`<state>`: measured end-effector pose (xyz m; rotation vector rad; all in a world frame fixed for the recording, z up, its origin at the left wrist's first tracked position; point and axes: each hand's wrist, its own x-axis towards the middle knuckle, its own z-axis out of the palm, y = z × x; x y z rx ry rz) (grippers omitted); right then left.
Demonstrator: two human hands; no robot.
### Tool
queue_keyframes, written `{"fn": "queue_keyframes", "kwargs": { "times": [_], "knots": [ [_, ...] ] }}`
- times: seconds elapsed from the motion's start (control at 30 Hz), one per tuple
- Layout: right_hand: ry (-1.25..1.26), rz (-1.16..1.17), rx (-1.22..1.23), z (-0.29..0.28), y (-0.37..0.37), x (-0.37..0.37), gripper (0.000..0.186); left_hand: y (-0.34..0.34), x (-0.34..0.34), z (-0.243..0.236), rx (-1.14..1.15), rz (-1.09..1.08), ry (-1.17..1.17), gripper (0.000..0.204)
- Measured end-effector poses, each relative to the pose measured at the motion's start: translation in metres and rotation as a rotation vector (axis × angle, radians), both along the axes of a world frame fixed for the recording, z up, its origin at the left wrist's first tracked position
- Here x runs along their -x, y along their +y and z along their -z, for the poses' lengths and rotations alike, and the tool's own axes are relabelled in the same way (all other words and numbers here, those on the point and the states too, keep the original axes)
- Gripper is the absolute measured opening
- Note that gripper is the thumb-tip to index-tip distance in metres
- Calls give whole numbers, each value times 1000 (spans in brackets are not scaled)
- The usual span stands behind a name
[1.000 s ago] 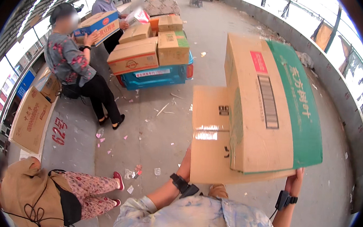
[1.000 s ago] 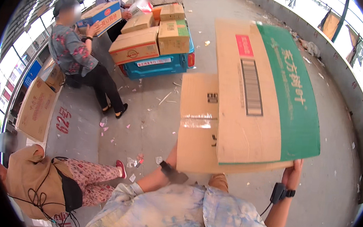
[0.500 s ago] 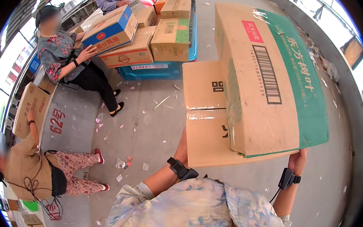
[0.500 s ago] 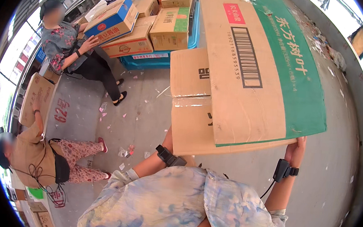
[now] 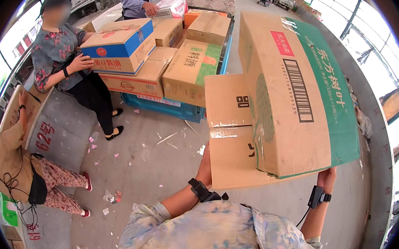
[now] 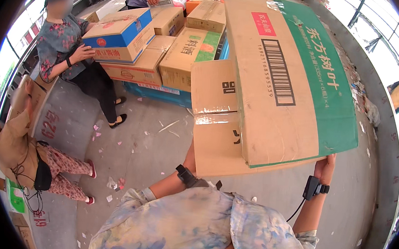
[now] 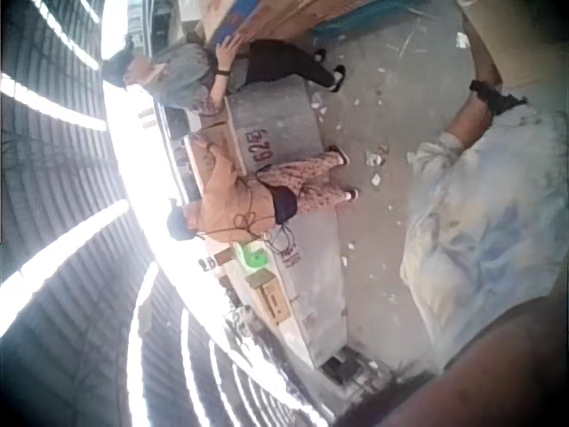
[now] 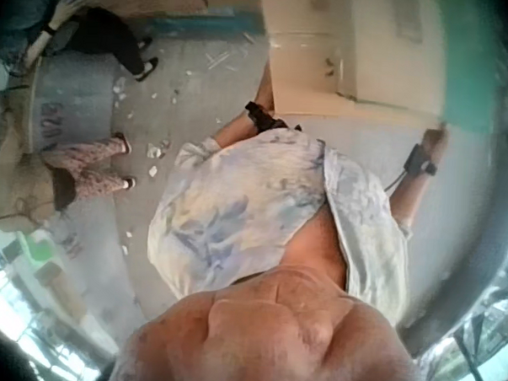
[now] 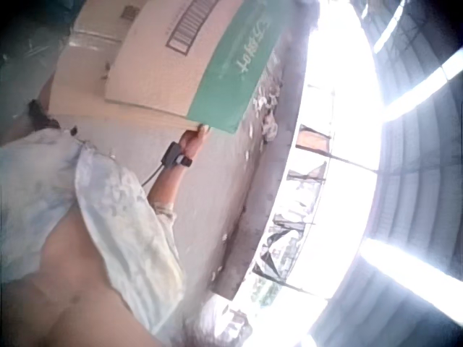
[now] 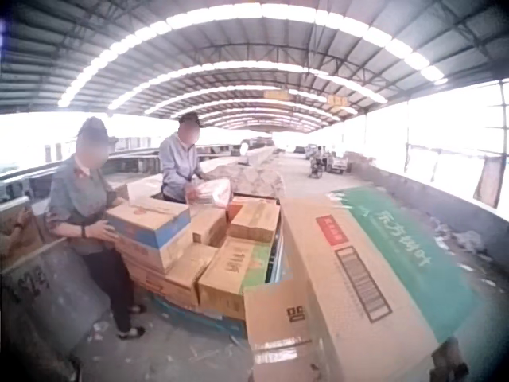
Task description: The person lifts and carries cardboard boxes to a blue motorized tricycle, arranges them into a stack on the cargo bed, and helps another person secure the pile with a blue rope.
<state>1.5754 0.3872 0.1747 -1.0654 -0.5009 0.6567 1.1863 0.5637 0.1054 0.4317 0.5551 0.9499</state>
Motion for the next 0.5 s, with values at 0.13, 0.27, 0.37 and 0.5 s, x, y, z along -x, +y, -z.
{"fn": "queue_keyframes", "kwargs": {
  "times": [0.13,0.27,0.37,0.5],
  "knots": [
    [53,-77,-29,28,78,-26,45,40,-8,20,-66,-25,114,28],
    [9,-234,-36,25,181,-61,48,73,-33,28,9,-136,36,27],
    [8,-359,-45,26,265,-81,55,100,-52,29,55,-258,33,27],
    [-26,-561,-23,6,367,-107,65,124,-97,6,3,-438,87,29]
  ]
}}
